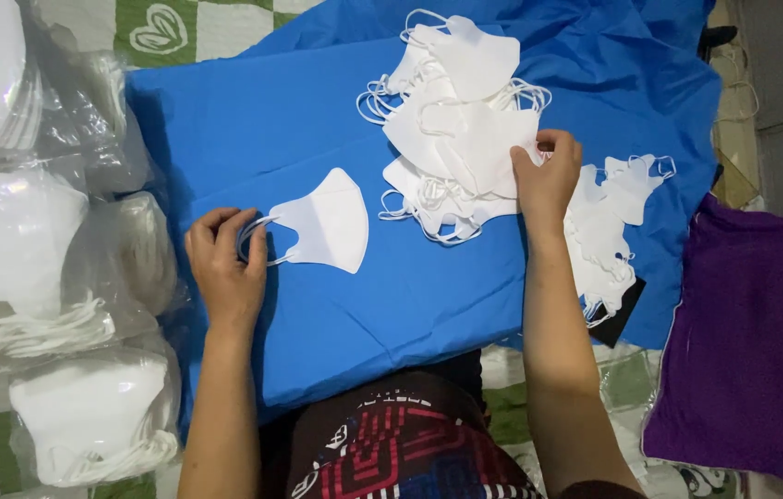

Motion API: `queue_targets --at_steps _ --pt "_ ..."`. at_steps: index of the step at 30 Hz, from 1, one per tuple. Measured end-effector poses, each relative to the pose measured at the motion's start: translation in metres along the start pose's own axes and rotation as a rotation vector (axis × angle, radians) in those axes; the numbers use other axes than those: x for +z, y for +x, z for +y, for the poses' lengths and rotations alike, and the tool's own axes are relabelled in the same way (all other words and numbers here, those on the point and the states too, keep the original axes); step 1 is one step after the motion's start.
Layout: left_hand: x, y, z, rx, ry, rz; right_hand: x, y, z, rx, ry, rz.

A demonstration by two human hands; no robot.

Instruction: Inspecting, unfolding, and stacking white face masks on a blue board for packaging.

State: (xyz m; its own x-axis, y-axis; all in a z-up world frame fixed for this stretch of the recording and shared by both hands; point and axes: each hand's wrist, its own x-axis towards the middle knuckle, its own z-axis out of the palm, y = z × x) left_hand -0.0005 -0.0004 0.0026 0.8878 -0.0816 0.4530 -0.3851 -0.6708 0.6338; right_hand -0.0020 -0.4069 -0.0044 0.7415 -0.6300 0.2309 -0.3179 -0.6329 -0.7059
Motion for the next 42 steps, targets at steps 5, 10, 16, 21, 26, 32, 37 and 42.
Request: queue_targets --at_steps 5,10,16,21,26,32,37,42 --pt "0.001 -0.001 -0.003 0.015 0.001 0.0 0.001 -0.002 0.002 -0.037 0.035 0.113" --pt "0.001 -0.001 -0.002 0.009 -0.003 -0.009 -0.002 -0.001 -0.003 -0.038 0.085 0.124" --pt "-0.001 -0.001 -0.002 0.016 0.001 -0.032 -0.009 -0.011 -0.024 0.03 -0.129 -0.049" --pt "-0.001 0.0 0.0 -0.008 -0.001 -0.031 -0.006 -0.004 -0.042 0.087 -0.231 -0.206" --pt "0.001 -0.001 -0.002 -0.021 0.006 -0.028 0.0 -0.002 -0.032 0.085 -0.228 -0.21" --pt "0.001 -0.003 -0.003 -0.003 0.039 -0.049 0.001 -0.003 -0.038 0.112 -0.241 -0.211" --pt "0.0 -0.002 0.001 -0.037 0.052 -0.066 0.0 -0.004 -0.054 0.096 -0.202 -0.229" --pt "0.001 -0.003 -0.003 -0.013 0.045 -0.071 0.0 -0.004 -0.059 0.125 -0.149 -0.275"
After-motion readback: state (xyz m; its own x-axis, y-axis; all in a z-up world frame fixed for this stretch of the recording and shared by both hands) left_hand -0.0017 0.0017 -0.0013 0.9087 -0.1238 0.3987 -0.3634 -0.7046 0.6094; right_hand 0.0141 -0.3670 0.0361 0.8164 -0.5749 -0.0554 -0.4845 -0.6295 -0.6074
